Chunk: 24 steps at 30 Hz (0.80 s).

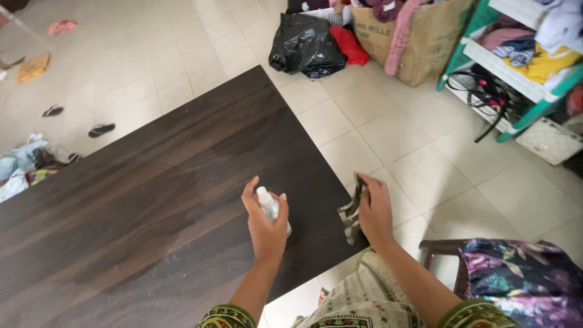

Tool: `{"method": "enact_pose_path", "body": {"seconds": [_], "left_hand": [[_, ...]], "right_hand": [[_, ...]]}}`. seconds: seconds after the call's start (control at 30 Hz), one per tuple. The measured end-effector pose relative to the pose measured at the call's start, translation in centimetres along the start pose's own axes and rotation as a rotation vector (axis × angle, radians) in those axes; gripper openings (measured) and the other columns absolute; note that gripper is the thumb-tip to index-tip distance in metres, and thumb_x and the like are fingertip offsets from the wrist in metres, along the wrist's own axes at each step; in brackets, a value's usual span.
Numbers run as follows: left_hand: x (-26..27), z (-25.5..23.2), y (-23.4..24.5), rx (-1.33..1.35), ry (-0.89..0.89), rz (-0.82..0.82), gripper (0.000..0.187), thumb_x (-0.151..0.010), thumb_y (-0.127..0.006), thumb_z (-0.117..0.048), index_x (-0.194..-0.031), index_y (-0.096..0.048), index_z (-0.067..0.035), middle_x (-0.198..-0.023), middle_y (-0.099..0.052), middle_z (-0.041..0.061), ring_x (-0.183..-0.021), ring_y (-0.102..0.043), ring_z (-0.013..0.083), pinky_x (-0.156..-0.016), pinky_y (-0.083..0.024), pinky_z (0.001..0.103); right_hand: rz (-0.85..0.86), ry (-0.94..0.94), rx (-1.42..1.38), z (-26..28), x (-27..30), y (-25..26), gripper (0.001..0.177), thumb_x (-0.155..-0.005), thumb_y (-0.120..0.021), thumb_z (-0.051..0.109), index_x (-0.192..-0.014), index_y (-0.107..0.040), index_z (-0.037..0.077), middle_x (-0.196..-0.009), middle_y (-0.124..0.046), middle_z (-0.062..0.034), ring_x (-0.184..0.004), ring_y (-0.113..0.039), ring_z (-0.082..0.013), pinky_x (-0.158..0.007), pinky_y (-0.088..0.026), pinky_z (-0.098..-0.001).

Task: The person sprays a cleaning solution onto a dark wooden table and wipes it with a cloth. They then move to a wardrobe and clean its surface using the same method.

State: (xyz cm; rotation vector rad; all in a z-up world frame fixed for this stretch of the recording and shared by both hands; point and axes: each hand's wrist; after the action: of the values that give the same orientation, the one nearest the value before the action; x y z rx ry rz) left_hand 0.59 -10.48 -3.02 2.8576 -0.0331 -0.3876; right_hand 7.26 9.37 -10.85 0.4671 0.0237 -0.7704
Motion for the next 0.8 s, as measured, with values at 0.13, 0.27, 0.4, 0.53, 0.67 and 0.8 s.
{"method": "enact_pose_path", "body": {"seconds": [0.13,0.27,0.4,0.53,0.67,0.8], "left_hand": [[-1.3,1.2,-0.2,-0.115,0.089,-0.133,0.028,-0.094,-0.069,-0.018,-0.119,-0.062,-0.008,-0.090,-0.066,0.005,-0.082,-0.063,0.0155,-0.076,-0.052,0.033],[-2.0,1.7,-1.1,-0.079,0.214,-0.269,0.017,-0.094,-0.068,-0.018,-0.107,-0.064,-0.008,-0.091,-0.067,0.003,-0.082,-0.063,0.0140,-0.075,-0.053,0.031],[-2.0,1.3,-2.6,-0.128,0.347,-0.354,0.015,-0.094,-0.067,-0.019,-0.103,-0.064,-0.008,-0.093,-0.066,0.004,-0.083,-0.064,0.0151,-0.075,-0.053,0.033],[-2.2,1.5,-4.1,-0.226,0.258,-0.460,0.015,-0.093,-0.069,-0.019,-0.101,-0.065,-0.008,-0.094,-0.067,0.005,-0.086,-0.065,0.0176,-0.080,-0.052,0.035],[-2.4,1.1,-5.3,-0.285,0.288,-0.501,0.014,-0.093,-0.069,-0.019,-0.098,-0.065,-0.007,-0.096,-0.065,0.005,-0.087,-0.065,0.0183,-0.081,-0.052,0.036],[-2.9,0.9,-6.0,-0.355,0.328,-0.529,0.013,-0.093,-0.070,-0.019,-0.097,-0.067,-0.007,-0.098,-0.063,0.005,-0.086,-0.065,0.0186,-0.078,-0.052,0.036]], "right_hand": [[0.225,-0.039,-0.078,-1.0,0.0,0.5,0.036,-0.102,-0.046,0.008,-0.135,-0.061,0.009,-0.129,-0.064,-0.0114,-0.112,-0.064,-0.0281,-0.098,-0.047,-0.0355],[0.335,0.270,-0.114,-2.4,-1.7,-0.3,0.042,-0.101,-0.046,0.006,-0.141,-0.058,0.006,-0.137,-0.061,-0.0140,-0.124,-0.060,-0.0289,-0.103,-0.046,-0.0358],[0.432,0.136,-0.175,-5.6,-5.1,-3.1,0.040,-0.104,-0.045,0.009,-0.142,-0.054,0.002,-0.131,-0.063,-0.0161,-0.117,-0.059,-0.0278,-0.100,-0.046,-0.0373],[0.569,-0.449,-0.563,-9.1,-8.1,-6.9,0.030,-0.110,-0.049,0.016,-0.129,-0.061,-0.004,-0.090,-0.063,-0.0112,-0.075,-0.060,-0.0211,-0.070,-0.048,-0.0362],[0.695,-0.872,-0.708,-9.9,-6.9,-4.2,0.026,-0.108,-0.046,0.022,-0.109,-0.058,-0.001,-0.065,-0.054,-0.0064,-0.047,-0.046,-0.0167,-0.052,-0.050,-0.0369],[0.560,-0.958,-0.468,-7.1,-4.6,-1.7,0.033,-0.106,-0.047,0.018,-0.129,-0.066,0.005,-0.081,-0.061,-0.0078,-0.066,-0.057,-0.0169,-0.063,-0.046,-0.0312]]}}
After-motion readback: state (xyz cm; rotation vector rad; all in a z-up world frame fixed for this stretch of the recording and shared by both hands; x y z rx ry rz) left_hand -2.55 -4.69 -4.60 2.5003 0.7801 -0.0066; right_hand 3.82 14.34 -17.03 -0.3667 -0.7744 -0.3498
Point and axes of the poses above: each hand's wrist, its own x-axis away from the middle knuckle, its own y-axis out of the back of the hand, z = x × y
